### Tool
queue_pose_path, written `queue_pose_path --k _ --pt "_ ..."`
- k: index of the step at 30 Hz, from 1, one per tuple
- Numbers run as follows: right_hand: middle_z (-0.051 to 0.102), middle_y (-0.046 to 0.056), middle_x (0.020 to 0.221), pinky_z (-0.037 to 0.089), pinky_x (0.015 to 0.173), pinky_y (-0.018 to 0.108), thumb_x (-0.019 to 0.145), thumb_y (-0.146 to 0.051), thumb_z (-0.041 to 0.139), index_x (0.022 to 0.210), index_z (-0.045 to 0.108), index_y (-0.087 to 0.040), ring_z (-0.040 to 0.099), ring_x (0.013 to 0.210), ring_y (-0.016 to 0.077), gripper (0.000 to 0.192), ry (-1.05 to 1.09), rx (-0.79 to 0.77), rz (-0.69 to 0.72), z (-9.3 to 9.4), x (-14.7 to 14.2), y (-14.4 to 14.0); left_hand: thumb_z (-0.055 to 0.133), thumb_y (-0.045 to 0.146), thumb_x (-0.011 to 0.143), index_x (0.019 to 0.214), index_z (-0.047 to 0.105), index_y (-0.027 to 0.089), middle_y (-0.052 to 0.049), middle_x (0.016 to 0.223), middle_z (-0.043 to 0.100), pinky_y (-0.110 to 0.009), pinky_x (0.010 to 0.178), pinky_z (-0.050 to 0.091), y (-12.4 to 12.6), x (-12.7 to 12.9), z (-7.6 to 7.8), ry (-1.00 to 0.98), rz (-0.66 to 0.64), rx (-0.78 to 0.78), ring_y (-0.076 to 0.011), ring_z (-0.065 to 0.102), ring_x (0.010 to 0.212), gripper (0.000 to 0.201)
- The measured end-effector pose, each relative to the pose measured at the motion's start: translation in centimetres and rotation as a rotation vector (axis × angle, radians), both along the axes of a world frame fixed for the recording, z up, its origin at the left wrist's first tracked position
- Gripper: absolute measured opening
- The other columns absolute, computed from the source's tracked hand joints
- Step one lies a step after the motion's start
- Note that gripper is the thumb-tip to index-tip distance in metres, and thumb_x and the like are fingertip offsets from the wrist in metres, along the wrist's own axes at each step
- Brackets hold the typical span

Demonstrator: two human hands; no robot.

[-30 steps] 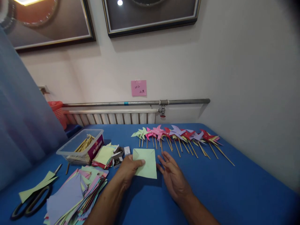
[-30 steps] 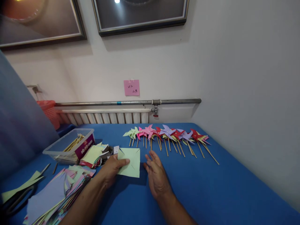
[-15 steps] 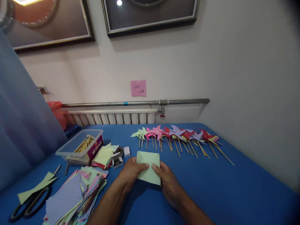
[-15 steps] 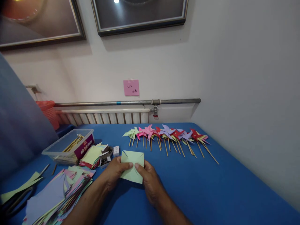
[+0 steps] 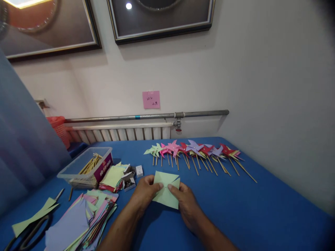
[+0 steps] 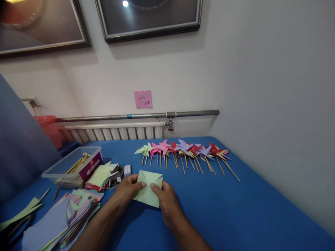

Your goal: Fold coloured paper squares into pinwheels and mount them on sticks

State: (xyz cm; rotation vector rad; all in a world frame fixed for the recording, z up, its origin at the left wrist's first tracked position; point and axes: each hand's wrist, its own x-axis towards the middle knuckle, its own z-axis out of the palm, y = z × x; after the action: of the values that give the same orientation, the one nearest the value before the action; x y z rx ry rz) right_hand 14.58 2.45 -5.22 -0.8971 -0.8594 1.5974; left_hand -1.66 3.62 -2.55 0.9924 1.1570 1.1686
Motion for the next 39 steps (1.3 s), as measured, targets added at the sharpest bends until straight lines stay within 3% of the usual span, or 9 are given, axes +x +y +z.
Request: queue_pose_path --k 3,12,24,32,39 --pt "0.085 0.011 0.092 0.06 0.077 0.04 0.07 -0.053 0.096 0.106 0.081 -0.016 0.079 0.083 0.0308 0.054 0.033 -0.003 0.012 0.4 0.0 -0.2 0.093 0.041 0.057 0.07 0.069 0.017 -0.002 0.061 0.07 -0.025 0.054 0.041 0.2 -0.3 0.3 0.026 0.109 0.056 -0.0137 0.057 0.051 0.036" --pt "0.085 0.012 0.092 0.06 0.092 0.048 0.071 -0.054 0.095 0.105 0.082 -0.015 0.08 0.096 0.0357 0.053 0.141 0.003 0.131 2.5 -0.2 -1.1 0.091 0.042 0.058 0.069 0.069 0.016 0.0 0.057 0.067 -0.023 0.05 0.037 0.1 0.1 0.6 0.045 0.142 0.091 -0.0113 0.053 0.047 0.036" --pt "0.086 0.012 0.096 0.06 0.075 0.039 0.071 -0.054 0.094 0.104 0.082 -0.015 0.08 0.085 0.0317 0.052 0.022 0.014 0.061 0.8 -0.3 -0.7 0.089 0.042 0.059 0.07 0.07 0.017 0.002 0.059 0.063 -0.022 0.053 0.036 -0.2 -0.1 1.6 0.109 0.203 0.149 -0.0105 0.049 0.052 0.033" --pt "0.085 0.011 0.091 0.06 0.076 0.041 0.071 -0.05 0.093 0.102 0.082 -0.017 0.08 0.084 0.0324 0.047 0.034 -0.013 0.049 1.2 -0.5 -0.7 0.085 0.038 0.066 0.068 0.071 0.018 0.004 0.057 0.057 -0.022 0.053 0.033 -0.6 -0.1 2.0 0.202 0.158 0.212 -0.01 0.043 0.052 0.024" --pt "0.084 0.011 0.087 0.059 0.078 0.04 0.07 -0.051 0.093 0.099 0.082 -0.015 0.079 0.084 0.0319 0.047 0.078 -0.015 0.063 1.5 -0.4 -0.7 0.078 0.035 0.074 0.072 0.074 0.019 0.002 0.064 0.059 -0.024 0.057 0.036 -1.1 -0.4 2.6 0.344 0.059 0.28 -0.0129 0.049 0.06 0.016"
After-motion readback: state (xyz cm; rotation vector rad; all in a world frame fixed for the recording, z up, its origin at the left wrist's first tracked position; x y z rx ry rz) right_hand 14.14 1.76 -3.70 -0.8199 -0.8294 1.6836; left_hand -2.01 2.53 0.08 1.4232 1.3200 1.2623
